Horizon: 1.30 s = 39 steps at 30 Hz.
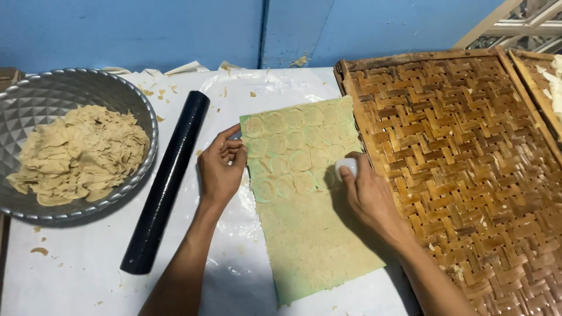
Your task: Rolling out dough and cutting it into circular shapes using a mold.
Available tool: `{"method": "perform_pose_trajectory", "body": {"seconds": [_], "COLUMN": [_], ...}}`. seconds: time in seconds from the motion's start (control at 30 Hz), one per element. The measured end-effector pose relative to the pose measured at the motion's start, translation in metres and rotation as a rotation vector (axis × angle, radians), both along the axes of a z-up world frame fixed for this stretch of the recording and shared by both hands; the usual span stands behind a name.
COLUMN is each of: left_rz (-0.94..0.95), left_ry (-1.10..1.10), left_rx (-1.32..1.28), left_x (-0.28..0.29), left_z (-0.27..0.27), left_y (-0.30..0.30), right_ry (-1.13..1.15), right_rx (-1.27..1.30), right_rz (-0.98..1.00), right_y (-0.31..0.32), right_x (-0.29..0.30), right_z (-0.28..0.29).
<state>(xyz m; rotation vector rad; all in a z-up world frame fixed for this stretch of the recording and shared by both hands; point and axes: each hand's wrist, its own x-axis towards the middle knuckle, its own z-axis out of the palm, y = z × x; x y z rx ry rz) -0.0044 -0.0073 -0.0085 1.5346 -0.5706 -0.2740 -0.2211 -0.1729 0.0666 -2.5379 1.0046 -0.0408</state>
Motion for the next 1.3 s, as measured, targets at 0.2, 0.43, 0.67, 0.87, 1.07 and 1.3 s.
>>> {"method": "perform_pose_trajectory", "body": {"seconds": [0.2, 0.43, 0.67, 0.87, 1.07, 1.3], "left_rz": [0.196, 0.203, 0.194, 0.180, 0.170, 0.162], "left_ry": [0.025, 0.005, 0.036, 0.037, 0.030, 0.026], "left_rx": [-0.171, -0.149, -0.133, -0.118, -0.114, -0.102], "left_x": [0.008, 0.006, 0.007, 0.006, 0.005, 0.006], "left_z": [-0.011, -0.004, -0.007, -0.005, -0.003, -0.001], "left_y": [-0.002, -0.003, -0.003, -0.004, -0.003, 0.000], "right_ry": [0.080, 0.151, 0.278, 0.335, 0.357, 0.206], "right_rx": [-0.002, -0.075, -0.172, -0.221, -0.212, 0.096], "right_rz": [0.036, 0.085, 0.208, 0.224, 0.274, 0.154], "right_y": [-0.009, 0.000, -0.004, -0.002, -0.002, -0.017], "right_x": [-0.017, 0.012, 0.029, 0.034, 0.033, 0.023], "right_z": [-0.009, 0.009, 0.009, 0.005, 0.008, 0.013]}}
